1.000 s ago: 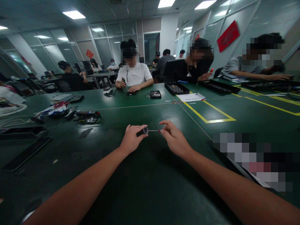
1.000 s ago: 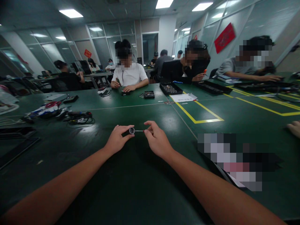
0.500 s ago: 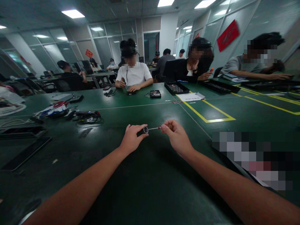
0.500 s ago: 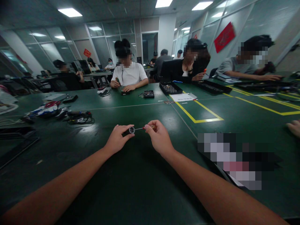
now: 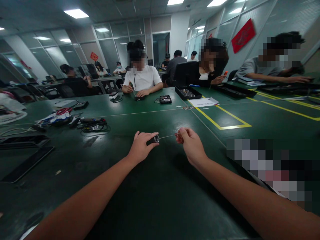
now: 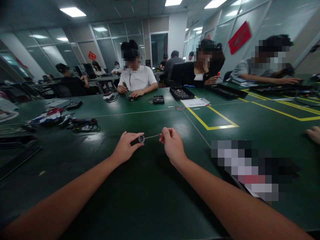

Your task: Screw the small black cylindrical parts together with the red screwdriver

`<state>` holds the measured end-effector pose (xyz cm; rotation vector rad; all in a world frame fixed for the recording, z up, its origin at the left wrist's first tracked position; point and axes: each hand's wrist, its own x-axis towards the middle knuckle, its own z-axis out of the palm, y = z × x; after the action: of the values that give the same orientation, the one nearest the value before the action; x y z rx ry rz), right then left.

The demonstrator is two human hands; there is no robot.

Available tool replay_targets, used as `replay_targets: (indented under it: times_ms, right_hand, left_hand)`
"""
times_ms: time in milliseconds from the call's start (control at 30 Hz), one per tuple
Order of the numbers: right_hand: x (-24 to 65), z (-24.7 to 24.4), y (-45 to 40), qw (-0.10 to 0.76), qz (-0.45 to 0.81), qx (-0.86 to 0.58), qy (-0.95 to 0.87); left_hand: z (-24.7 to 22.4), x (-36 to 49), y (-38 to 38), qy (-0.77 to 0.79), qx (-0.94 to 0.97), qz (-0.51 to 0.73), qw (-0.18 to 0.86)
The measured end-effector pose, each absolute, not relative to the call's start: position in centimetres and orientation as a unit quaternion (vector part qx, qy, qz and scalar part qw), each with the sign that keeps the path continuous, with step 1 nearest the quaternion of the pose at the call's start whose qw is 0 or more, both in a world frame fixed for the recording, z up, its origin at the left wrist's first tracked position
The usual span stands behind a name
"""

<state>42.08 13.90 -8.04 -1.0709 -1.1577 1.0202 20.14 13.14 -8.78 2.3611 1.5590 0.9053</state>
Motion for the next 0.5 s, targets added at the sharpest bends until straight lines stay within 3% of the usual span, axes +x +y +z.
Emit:
replay_targets:
  times_ms: [267, 500]
  right_hand:
    - [42.2, -7.6, 13.3, 0.561, 0.378, -0.465, -0.571]
    - [43.1, -5.8, 12.4, 0.459, 0.199, -0.55, -0.669]
  left_hand:
    - [-8.8, 20.5, 12.8, 0.517, 0.795, 0.305, 0.092]
    - [-8.8, 20.4, 12.9, 0.521, 0.796, 0.296, 0.084]
